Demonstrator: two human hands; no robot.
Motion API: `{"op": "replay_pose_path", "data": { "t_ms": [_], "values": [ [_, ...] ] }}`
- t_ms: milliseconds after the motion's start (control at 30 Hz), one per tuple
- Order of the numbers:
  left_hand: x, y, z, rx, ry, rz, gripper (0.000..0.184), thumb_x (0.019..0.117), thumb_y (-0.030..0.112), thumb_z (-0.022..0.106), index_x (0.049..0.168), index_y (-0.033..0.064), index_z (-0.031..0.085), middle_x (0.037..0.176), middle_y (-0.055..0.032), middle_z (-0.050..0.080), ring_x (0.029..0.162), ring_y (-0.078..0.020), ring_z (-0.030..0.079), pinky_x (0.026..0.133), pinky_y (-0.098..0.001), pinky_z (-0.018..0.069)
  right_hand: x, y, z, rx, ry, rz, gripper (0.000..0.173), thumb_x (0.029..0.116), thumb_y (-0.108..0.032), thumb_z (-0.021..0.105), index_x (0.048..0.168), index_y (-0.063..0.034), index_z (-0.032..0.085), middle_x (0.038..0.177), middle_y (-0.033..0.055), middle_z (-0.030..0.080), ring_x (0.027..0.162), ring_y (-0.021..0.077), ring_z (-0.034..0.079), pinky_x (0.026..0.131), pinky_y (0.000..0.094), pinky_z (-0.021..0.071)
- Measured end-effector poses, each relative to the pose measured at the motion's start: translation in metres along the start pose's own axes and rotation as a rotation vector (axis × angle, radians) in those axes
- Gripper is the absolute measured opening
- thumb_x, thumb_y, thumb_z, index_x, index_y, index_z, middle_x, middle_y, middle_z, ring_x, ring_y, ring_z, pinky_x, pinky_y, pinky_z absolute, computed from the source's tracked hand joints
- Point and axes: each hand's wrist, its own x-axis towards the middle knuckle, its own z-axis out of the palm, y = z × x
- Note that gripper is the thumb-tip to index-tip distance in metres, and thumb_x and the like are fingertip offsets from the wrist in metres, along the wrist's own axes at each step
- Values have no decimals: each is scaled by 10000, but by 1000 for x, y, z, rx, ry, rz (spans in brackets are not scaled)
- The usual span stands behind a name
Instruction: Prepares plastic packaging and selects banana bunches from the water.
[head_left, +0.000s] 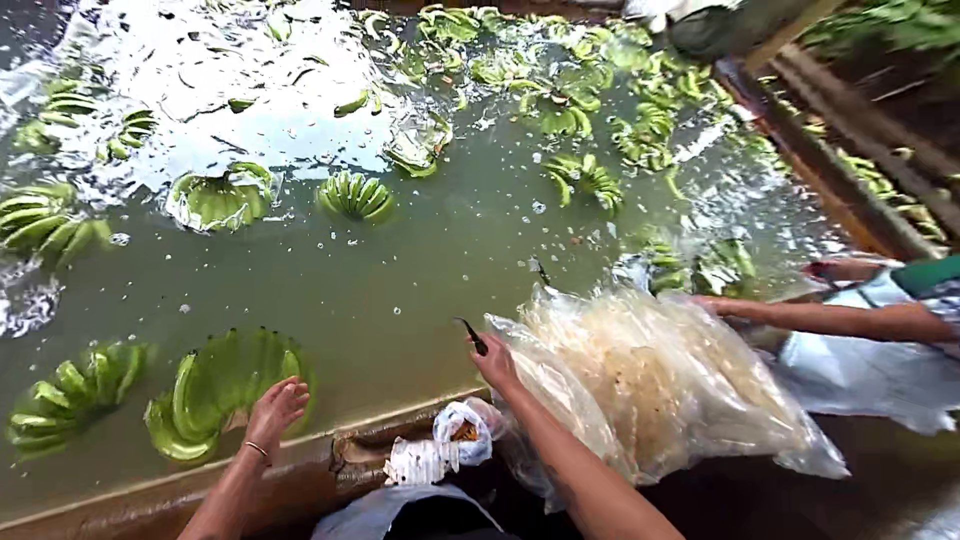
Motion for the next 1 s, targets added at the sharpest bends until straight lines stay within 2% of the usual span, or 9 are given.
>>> {"op": "replay_pose_path", "data": {
  "t_ms": [200, 367, 533, 600, 733, 833, 900, 933, 1000],
  "values": [
    [128, 47, 84, -298, -26, -157, 398, 1120, 224, 380, 1431, -11, 460, 1265, -200, 644, 1063, -273, 684, 876, -426, 563, 175, -64, 23, 55, -172, 115, 435, 1029, -141, 569, 1442, -16, 514, 1281, 262, 627, 1068, 380, 683, 927, 535, 559],
    [284, 97, 169, -319, -87, -172, 481, 1113, 293, 417, 1511, 27, 375, 1408, -214, 561, 1163, -302, 642, 914, -450, 545, 348, -116, 13, -94, -73, -166, 533, 1009, -100, 562, 1532, -59, 467, 1642, 232, 324, 1525, 370, 326, 1244, 498, 302],
    [390, 154, 252, -276, -218, -101, 523, 1118, 370, 368, 1538, 62, 331, 1445, -221, 523, 1242, -340, 591, 948, -510, 538, 498, -147, 6, -126, 186, -281, 619, 981, -112, 635, 1567, -103, 435, 1658, 269, 264, 1543, 493, 197, 1207, 688, 230],
    [420, 165, 272, -290, -214, -26, 571, 1120, 421, 315, 1556, 52, 305, 1465, -227, 491, 1275, -338, 550, 997, -529, 508, 525, -153, 11, -80, 149, -150, 675, 1007, -188, 616, 1614, -103, 334, 1628, 276, 324, 1514, 494, 272, 1185, 717, 228],
    [460, 171, 290, -320, -172, -6, 734, 1054, 641, 109, 1542, 141, 335, 1489, -108, 485, 1310, -234, 512, 1030, -492, 472, 517, -149, 52, 303, 130, 34, 484, 1086, -242, 528, 1474, 43, 481, 1362, 323, 592, 1290, 462, 567, 1098, 604, 418],
    [460, 153, 268, 204, -42, 155, 484, 1141, 261, 266, 1536, -11, 336, 1507, -243, 447, 1347, -312, 484, 1080, -490, 433, 445, -132, 99, 650, 165, 90, 520, 1106, -413, 429, 1346, 31, 553, 1120, 272, 661, 979, 380, 659, 852, 542, 552],
    [464, 127, 238, 278, 6, 292, 512, 1125, 209, 310, 1562, -55, 265, 1564, -291, 364, 1423, -342, 420, 1156, -486, 373, 381, -121, 129, 794, 86, 225, 486, 1106, -391, 437, 1292, 34, 583, 1023, 214, 658, 870, 286, 631, 797, 462, 544],
    [452, 128, 224, 209, -9, 266, 504, 1128, 233, 271, 1567, -14, 258, 1551, -233, 389, 1385, -263, 446, 1133, -429, 391, 348, -113, 144, 842, 45, 291, 452, 1111, -324, 442, 1289, 67, 584, 1028, 205, 654, 878, 244, 619, 824, 414, 528],
    [408, 133, 200, 239, -36, 195, 455, 1123, 288, 225, 1484, 47, 362, 1336, -103, 548, 1141, -92, 576, 955, -296, 510, 287, -96, 166, 940, -38, 424, 453, 1120, -227, 417, 1420, 102, 498, 1335, 289, 602, 1209, 300, 598, 1077, 431, 450]
  ]
}}
